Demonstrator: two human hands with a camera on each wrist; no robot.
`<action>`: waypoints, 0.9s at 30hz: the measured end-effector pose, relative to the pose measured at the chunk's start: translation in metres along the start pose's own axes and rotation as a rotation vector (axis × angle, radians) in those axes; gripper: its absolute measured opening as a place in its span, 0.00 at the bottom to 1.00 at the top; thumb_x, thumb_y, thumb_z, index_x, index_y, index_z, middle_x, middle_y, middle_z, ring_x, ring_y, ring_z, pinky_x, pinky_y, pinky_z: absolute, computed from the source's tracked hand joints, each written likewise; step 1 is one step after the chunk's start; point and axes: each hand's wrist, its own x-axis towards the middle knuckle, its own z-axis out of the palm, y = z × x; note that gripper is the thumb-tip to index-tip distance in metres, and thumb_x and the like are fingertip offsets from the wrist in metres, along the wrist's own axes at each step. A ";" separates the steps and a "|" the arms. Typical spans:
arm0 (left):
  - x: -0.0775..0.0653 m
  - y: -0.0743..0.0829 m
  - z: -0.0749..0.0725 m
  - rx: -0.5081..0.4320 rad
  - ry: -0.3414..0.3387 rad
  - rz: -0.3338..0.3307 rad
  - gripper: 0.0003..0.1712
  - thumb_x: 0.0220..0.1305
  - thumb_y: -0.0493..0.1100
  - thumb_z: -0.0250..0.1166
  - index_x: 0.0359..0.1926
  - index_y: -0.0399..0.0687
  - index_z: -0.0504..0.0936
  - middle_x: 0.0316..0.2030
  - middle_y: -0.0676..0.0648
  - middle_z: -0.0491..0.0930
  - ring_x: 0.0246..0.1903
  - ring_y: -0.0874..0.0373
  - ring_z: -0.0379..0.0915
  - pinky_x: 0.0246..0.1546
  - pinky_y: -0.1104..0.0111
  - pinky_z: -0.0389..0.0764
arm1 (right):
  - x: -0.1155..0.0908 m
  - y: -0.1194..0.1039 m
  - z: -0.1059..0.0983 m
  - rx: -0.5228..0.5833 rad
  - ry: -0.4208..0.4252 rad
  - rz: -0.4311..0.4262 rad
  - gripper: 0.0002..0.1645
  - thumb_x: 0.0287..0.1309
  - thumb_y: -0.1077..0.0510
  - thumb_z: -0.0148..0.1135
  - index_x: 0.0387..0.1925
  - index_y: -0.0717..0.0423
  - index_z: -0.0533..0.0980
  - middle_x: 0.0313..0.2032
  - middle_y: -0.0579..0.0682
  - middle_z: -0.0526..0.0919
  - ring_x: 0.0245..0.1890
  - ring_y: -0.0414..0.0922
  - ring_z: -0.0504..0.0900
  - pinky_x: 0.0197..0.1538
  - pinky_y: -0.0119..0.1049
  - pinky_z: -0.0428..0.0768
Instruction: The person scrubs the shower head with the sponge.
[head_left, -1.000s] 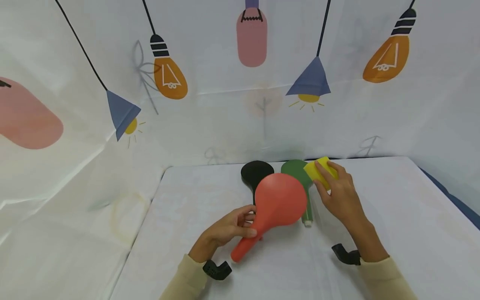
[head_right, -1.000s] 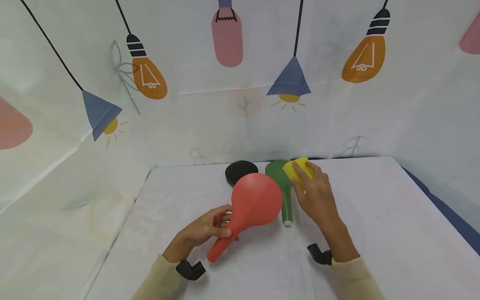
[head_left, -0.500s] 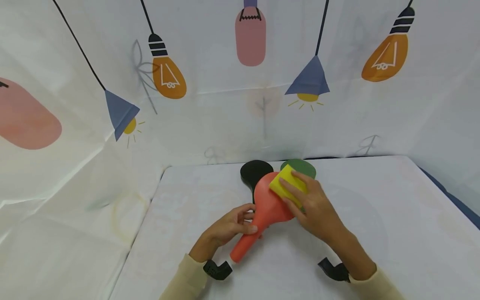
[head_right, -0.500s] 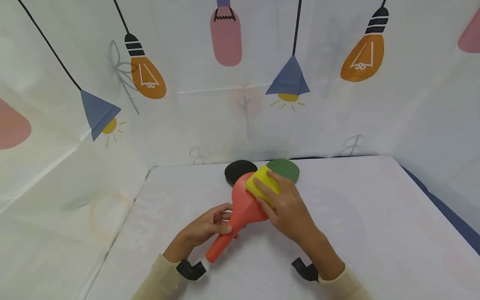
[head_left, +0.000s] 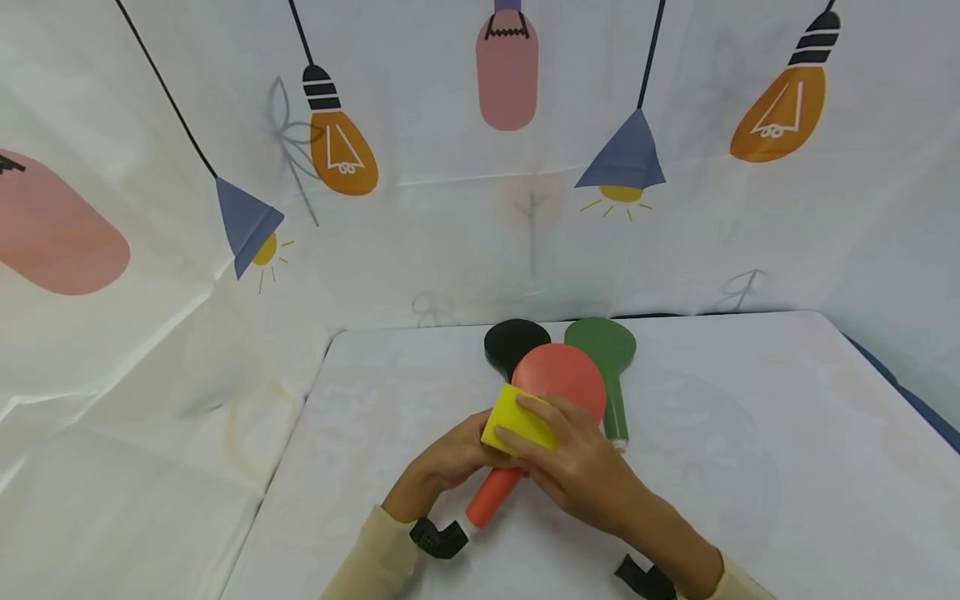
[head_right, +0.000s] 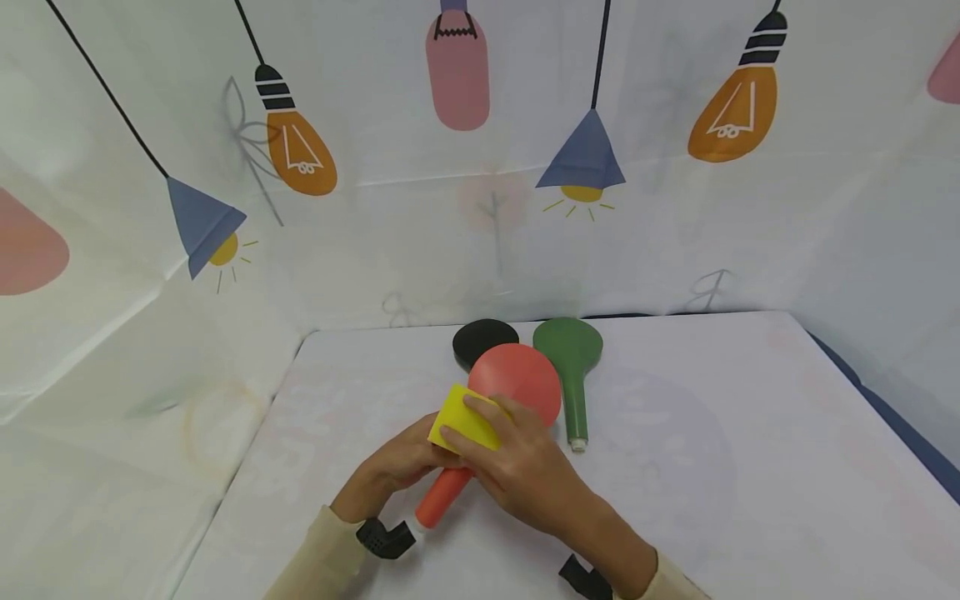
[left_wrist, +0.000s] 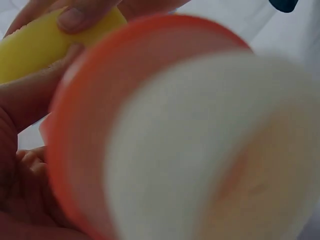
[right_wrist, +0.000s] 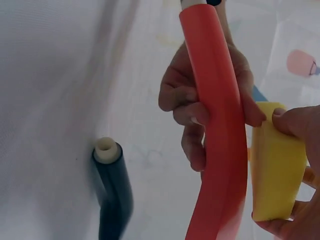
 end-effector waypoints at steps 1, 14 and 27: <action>0.000 0.000 0.000 0.001 0.006 -0.006 0.35 0.62 0.34 0.66 0.69 0.43 0.66 0.49 0.49 0.79 0.45 0.55 0.79 0.49 0.65 0.83 | 0.000 0.000 0.001 -0.007 -0.002 -0.004 0.30 0.60 0.56 0.67 0.64 0.39 0.76 0.68 0.57 0.70 0.63 0.57 0.71 0.60 0.52 0.77; 0.001 0.000 0.001 -0.030 -0.042 0.034 0.32 0.62 0.37 0.69 0.65 0.38 0.67 0.44 0.48 0.81 0.40 0.55 0.83 0.49 0.62 0.84 | -0.004 0.006 0.003 -0.025 -0.055 0.021 0.33 0.55 0.56 0.68 0.64 0.38 0.75 0.68 0.56 0.69 0.64 0.56 0.70 0.61 0.53 0.77; 0.000 0.001 0.000 -0.018 -0.023 -0.016 0.35 0.64 0.41 0.69 0.69 0.43 0.65 0.46 0.48 0.81 0.39 0.54 0.84 0.50 0.61 0.84 | -0.003 0.013 -0.001 -0.069 -0.085 0.061 0.38 0.48 0.60 0.75 0.62 0.37 0.77 0.68 0.54 0.70 0.64 0.56 0.72 0.58 0.52 0.81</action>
